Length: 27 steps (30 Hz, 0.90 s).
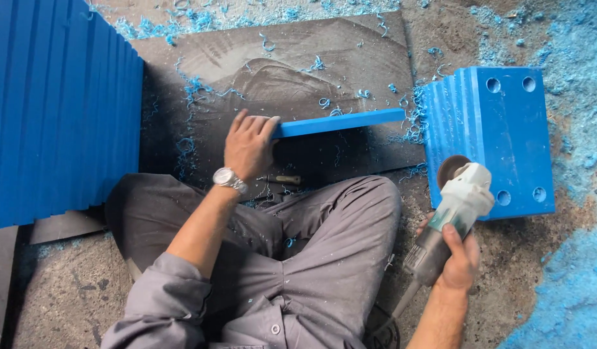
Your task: Grinding edges of plastic blocks with an angle grinder and deburring holes with a hand tool.
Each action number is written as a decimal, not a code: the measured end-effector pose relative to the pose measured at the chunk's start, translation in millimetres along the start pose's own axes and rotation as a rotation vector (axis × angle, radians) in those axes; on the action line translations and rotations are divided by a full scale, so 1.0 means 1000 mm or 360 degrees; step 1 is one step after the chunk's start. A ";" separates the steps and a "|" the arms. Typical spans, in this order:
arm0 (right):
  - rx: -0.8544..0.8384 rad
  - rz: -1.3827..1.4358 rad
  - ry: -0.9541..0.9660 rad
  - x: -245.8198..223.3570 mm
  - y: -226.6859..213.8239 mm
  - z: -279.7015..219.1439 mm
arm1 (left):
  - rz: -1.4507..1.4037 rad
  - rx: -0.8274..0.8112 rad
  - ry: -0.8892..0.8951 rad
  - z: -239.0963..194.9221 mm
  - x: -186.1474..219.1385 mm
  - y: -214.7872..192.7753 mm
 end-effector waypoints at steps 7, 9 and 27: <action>-0.0027 0.0128 -0.0044 0.026 0.012 -0.032 | -0.0034 -0.0216 0.0041 0.095 0.077 0.131; -0.0106 0.0261 0.0007 0.032 0.016 -0.040 | -0.0110 -0.0388 0.0031 0.115 0.103 0.168; -0.0273 0.0027 -0.0085 0.003 0.055 -0.068 | -0.0796 0.0090 -0.0209 0.102 0.001 -0.081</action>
Point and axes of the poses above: each hand's wrist, its own z-axis towards the middle knuckle, its own y-axis out of the palm, x = y × z, the point moved 9 cm from there along z, towards the middle knuckle, and after that the axes turned 15 degrees about y, right-handed, at the moved point
